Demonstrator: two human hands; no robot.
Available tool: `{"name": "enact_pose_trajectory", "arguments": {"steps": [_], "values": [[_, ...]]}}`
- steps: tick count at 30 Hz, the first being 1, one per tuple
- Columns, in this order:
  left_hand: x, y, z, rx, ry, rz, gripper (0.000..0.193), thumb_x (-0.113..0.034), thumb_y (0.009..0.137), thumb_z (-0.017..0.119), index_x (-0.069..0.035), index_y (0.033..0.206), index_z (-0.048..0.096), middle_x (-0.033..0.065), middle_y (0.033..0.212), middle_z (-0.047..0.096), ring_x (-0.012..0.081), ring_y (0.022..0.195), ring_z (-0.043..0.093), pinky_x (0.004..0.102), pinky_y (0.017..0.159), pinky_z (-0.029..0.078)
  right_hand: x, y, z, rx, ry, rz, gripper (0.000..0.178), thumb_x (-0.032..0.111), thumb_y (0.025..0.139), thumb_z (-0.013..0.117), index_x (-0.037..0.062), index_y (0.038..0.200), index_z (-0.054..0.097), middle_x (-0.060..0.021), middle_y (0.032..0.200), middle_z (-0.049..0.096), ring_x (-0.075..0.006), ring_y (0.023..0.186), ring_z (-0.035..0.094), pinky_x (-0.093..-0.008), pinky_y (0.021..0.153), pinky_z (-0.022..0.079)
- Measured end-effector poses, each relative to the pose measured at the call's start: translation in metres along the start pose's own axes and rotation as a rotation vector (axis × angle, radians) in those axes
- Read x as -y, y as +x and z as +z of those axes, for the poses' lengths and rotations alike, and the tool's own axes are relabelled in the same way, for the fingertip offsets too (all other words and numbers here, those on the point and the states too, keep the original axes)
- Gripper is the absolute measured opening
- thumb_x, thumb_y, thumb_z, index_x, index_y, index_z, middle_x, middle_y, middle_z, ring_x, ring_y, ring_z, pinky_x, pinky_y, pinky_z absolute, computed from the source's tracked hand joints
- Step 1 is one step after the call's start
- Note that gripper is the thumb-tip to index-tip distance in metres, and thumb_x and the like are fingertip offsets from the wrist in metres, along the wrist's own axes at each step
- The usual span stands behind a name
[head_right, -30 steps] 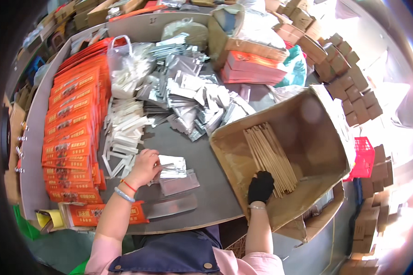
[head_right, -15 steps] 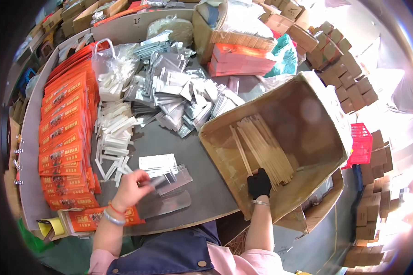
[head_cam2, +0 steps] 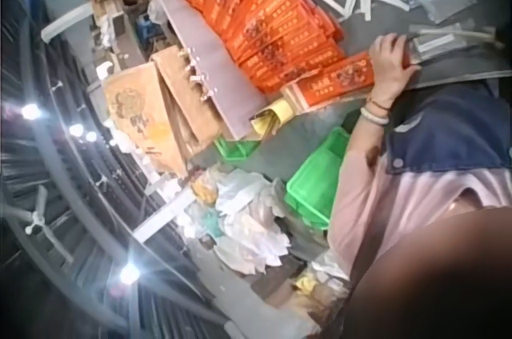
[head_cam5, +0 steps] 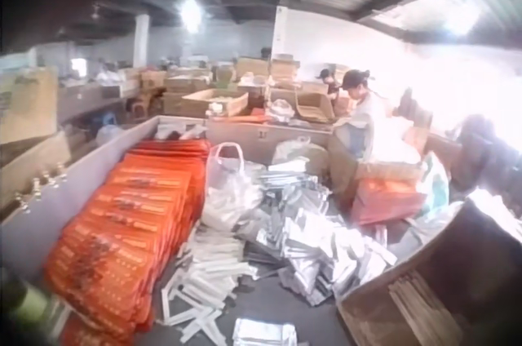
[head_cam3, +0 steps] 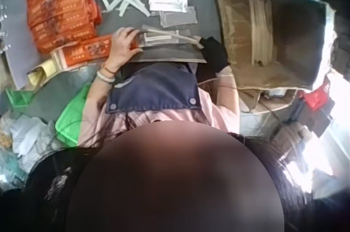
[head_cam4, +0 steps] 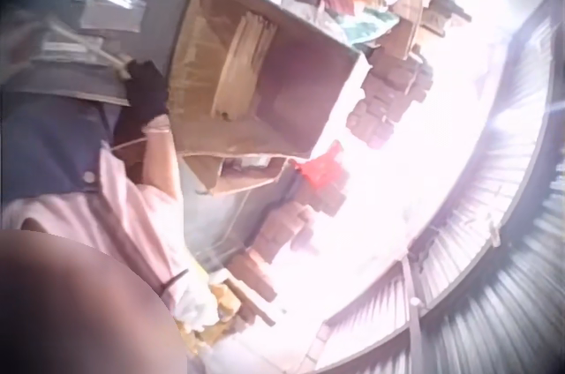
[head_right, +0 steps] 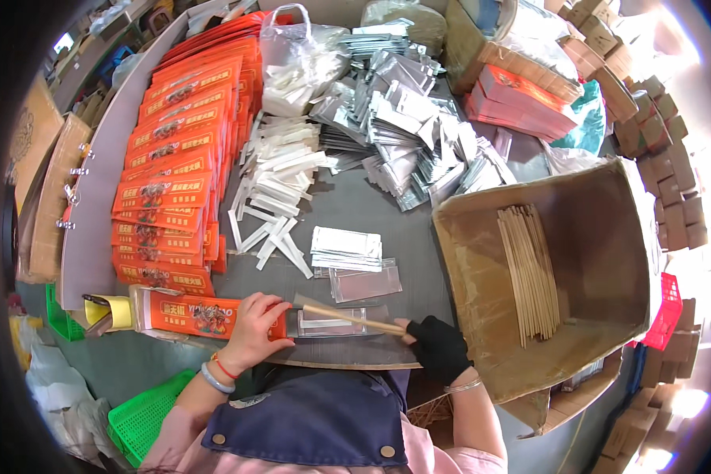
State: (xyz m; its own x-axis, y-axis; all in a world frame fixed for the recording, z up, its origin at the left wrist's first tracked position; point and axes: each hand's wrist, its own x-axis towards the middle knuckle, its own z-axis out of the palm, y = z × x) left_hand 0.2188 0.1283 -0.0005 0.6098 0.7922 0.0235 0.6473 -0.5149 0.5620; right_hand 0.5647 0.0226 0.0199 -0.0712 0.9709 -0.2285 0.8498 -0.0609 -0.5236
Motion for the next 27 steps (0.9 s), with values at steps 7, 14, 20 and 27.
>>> {"name": "enact_pose_trajectory", "arguments": {"steps": [7,14,20,27], "values": [[0.002,0.0,0.022,-0.004,-0.042,0.079,0.068,-0.028,0.059,0.087,-0.004,0.119,0.062,0.0102,0.121,0.057,0.0319,0.114,0.049,0.0444,0.1,0.039,0.024,0.042,0.041,-0.043,-0.277,-0.204,0.028,0.021,0.082,0.069,0.0204,0.11,0.068,-0.011,0.075,0.057,-0.029,0.075,0.06,-0.0412,0.064,0.048],[-0.017,0.018,0.021,-0.018,0.025,0.078,0.072,-0.023,0.057,0.086,-0.003,0.121,0.059,0.0098,0.118,0.057,0.0307,0.111,0.05,0.0441,0.095,0.041,-0.006,0.04,0.051,-0.35,-0.029,-0.086,0.028,0.011,0.078,0.075,0.006,0.105,0.068,-0.0114,0.085,0.065,-0.028,0.085,0.064,-0.035,0.075,0.052],[-0.016,0.031,0.029,-0.018,-0.007,0.131,0.071,-0.015,0.06,0.081,-0.006,0.126,0.057,0.0102,0.116,0.057,0.0305,0.108,0.052,0.0433,0.093,0.043,0.09,0.066,0.087,-0.123,0.646,-0.23,0.056,0.022,0.074,0.082,0.0079,0.121,0.055,-0.0114,0.115,0.058,-0.026,0.095,0.061,-0.0366,0.08,0.049],[-0.028,0.056,-0.051,0.292,0.184,0.388,0.022,-0.017,0.062,0.073,-0.011,0.081,0.063,0.0093,0.09,0.054,0.0293,0.086,0.055,0.041,0.074,0.047,0.066,0.057,0.027,-0.056,-0.077,-0.224,0.061,0.045,0.065,0.081,0.0118,0.111,0.059,-0.0085,0.102,0.06,-0.031,0.098,0.057,-0.044,0.088,0.039]]}}
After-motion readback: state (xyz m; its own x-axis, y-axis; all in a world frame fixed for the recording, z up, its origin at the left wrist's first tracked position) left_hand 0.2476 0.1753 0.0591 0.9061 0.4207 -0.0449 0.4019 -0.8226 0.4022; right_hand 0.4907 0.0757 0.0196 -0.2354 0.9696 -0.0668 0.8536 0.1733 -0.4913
